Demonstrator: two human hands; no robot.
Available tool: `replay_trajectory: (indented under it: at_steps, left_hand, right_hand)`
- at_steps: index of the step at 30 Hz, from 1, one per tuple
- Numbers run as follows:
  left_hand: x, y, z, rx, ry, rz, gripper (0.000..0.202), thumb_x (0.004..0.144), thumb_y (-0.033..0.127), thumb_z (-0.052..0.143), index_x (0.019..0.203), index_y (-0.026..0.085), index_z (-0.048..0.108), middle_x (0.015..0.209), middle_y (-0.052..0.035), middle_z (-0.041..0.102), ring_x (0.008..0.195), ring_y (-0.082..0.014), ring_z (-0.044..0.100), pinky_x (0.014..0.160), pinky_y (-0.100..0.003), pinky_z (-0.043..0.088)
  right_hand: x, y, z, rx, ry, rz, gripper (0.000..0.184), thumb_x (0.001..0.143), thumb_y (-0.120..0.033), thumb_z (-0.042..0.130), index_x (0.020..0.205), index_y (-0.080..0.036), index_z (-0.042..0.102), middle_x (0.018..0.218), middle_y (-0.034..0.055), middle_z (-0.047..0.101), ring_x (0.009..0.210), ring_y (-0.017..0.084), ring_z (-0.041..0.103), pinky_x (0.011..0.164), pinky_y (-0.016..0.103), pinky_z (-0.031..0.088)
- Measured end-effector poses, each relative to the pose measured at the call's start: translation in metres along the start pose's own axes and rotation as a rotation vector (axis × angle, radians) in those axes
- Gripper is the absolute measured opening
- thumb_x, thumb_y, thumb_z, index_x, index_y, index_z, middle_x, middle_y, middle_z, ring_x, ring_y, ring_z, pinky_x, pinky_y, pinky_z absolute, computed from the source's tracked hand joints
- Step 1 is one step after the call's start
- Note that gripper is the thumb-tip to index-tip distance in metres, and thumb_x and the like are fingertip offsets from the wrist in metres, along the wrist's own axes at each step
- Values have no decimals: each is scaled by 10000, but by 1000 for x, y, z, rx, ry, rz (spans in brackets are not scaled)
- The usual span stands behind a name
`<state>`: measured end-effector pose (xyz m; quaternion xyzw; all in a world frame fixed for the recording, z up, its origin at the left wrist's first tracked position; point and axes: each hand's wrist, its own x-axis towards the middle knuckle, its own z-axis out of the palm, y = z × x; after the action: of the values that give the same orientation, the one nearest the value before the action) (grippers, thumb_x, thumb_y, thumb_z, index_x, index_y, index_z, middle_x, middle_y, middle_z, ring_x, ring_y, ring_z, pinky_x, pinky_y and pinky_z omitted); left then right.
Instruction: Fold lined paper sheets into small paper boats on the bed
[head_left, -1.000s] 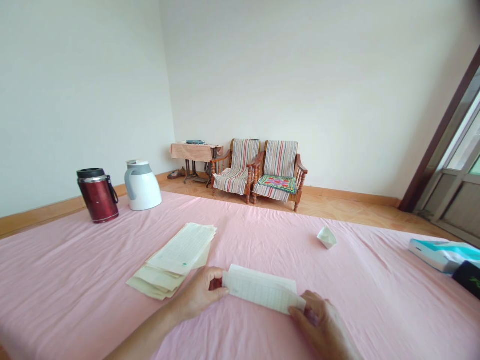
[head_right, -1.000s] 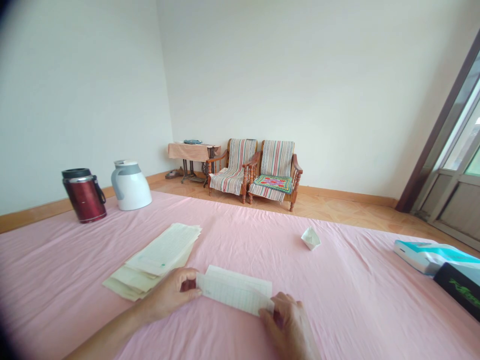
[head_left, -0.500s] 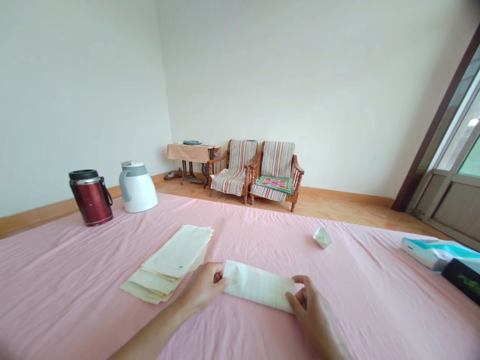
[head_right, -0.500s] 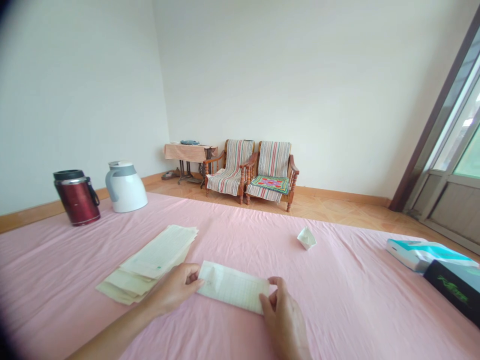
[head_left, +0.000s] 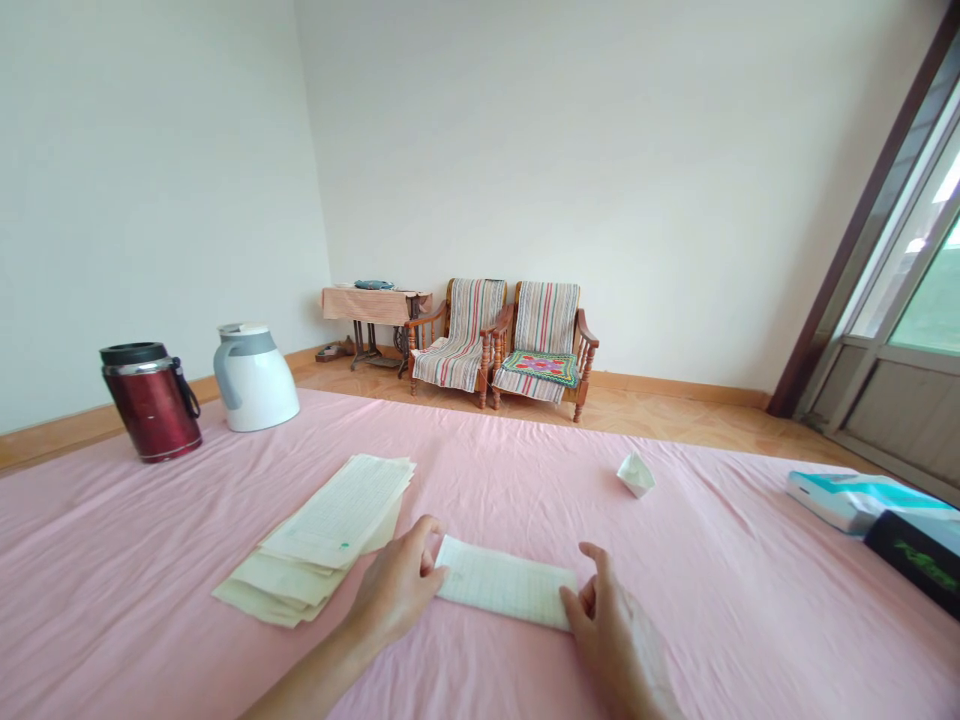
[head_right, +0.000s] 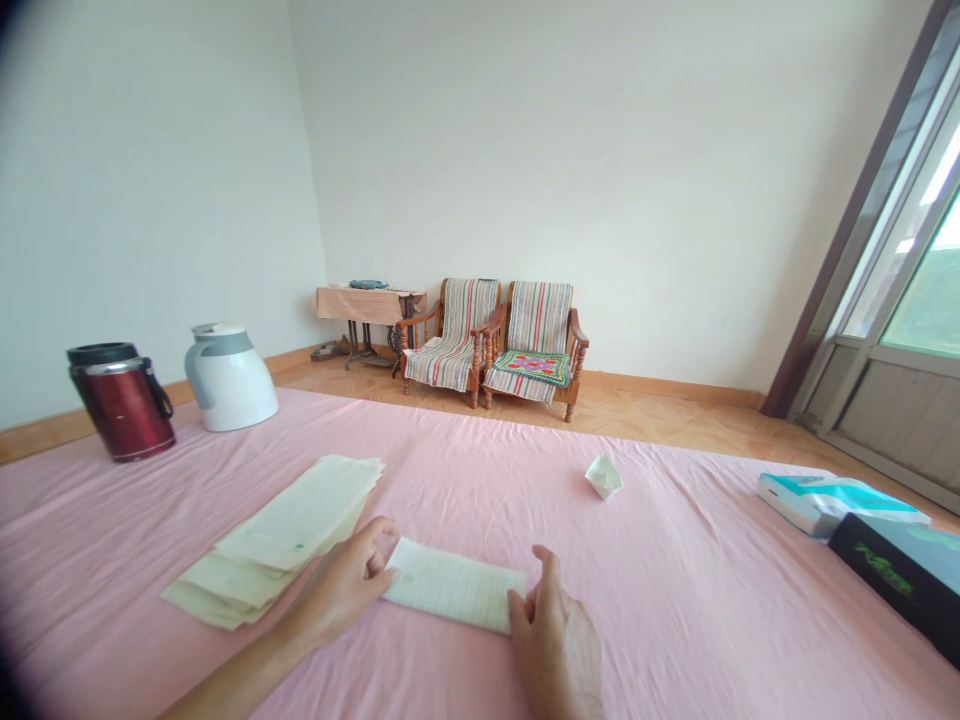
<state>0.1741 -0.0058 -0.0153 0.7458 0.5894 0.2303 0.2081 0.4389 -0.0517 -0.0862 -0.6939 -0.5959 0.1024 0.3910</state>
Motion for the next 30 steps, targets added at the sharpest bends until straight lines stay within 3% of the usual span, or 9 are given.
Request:
replay_trajectory:
  at_steps: [7,21,30]
  left_hand:
    - [-3,7,-2,12,12,-16,197,718,97,550,876,214,536,609,77,572,625,-133,571,535,-206,270]
    - [-5,7,2,41,58,-9,92,742,147,574,814,204,582,625,55,596,625,-140,567,538,-205,258]
    - [-12,16,0,122,84,68,113,772,107,554,803,204,602,721,15,573,711,-168,560,621,-234,308]
  right_hand:
    - [0,-5,-3,-42,-47,19,408,807,-305,402,1202,-201,391,560,-74,526,531,193,596,501,262,329]
    - [-4,-17,-7,-122,11,-5,273,834,-285,370,1095,-238,431,537,-75,523,531,186,591,512,264,325]
    - [-3,-22,-18,-242,-106,22,269,849,-266,392,1110,-237,449,617,-42,615,597,199,615,513,256,325]
